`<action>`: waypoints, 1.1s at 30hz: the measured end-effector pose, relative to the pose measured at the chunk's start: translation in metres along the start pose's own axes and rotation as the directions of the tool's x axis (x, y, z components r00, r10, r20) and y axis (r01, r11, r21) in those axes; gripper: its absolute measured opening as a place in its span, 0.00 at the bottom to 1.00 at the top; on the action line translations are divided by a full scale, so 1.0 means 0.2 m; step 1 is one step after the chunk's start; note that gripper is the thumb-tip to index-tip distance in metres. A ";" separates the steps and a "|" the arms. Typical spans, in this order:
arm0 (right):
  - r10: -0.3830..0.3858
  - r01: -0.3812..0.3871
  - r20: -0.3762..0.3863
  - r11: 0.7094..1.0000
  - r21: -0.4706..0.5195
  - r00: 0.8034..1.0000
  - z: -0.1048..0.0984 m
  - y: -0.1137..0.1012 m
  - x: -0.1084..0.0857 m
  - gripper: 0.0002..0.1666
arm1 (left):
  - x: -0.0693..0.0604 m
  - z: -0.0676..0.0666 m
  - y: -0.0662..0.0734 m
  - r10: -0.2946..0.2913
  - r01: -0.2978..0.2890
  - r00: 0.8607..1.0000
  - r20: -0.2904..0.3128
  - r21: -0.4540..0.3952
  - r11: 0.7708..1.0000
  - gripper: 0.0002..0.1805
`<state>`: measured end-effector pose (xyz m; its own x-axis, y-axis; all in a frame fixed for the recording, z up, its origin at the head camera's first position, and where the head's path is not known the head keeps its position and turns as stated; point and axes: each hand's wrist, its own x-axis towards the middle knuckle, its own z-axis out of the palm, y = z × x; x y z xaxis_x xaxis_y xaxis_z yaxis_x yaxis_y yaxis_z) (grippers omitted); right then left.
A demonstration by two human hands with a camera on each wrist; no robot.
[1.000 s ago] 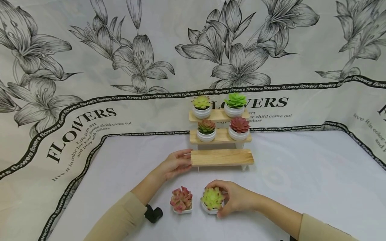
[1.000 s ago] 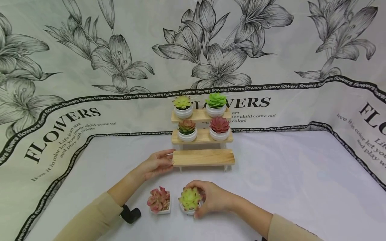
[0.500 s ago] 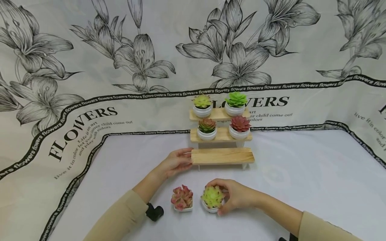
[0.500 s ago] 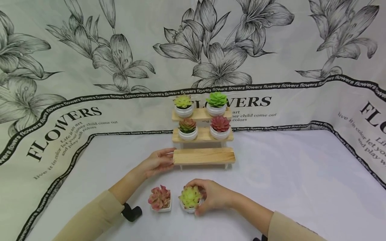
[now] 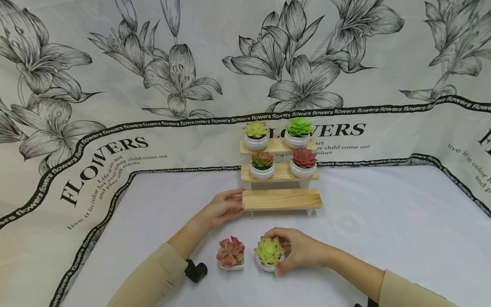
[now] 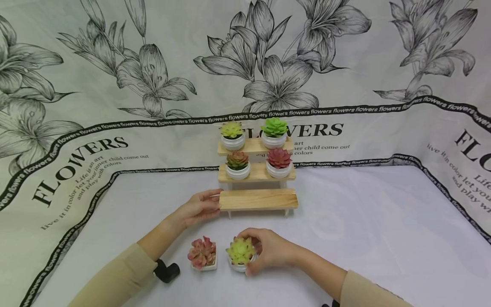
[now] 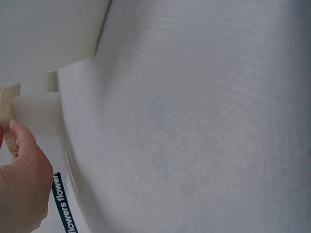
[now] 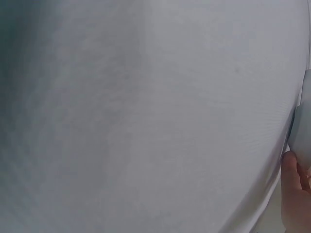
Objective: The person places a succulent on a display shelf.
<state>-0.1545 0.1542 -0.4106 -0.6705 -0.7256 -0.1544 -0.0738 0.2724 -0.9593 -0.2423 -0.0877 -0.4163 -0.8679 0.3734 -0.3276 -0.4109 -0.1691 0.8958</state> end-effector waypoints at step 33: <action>0.012 -0.018 -0.200 0.999 -0.027 0.980 -0.08 -0.11 0.00 0.40 | -0.01 0.00 0.01 -0.005 0.005 1.000 0.006 0.003 1.000 0.31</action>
<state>-0.1655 0.1584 -0.3860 -0.8057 -0.5809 -0.1157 -0.0816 0.3023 -0.9497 -0.2416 -0.0875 -0.4147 -0.8642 0.3797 -0.3302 -0.4145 -0.1649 0.8950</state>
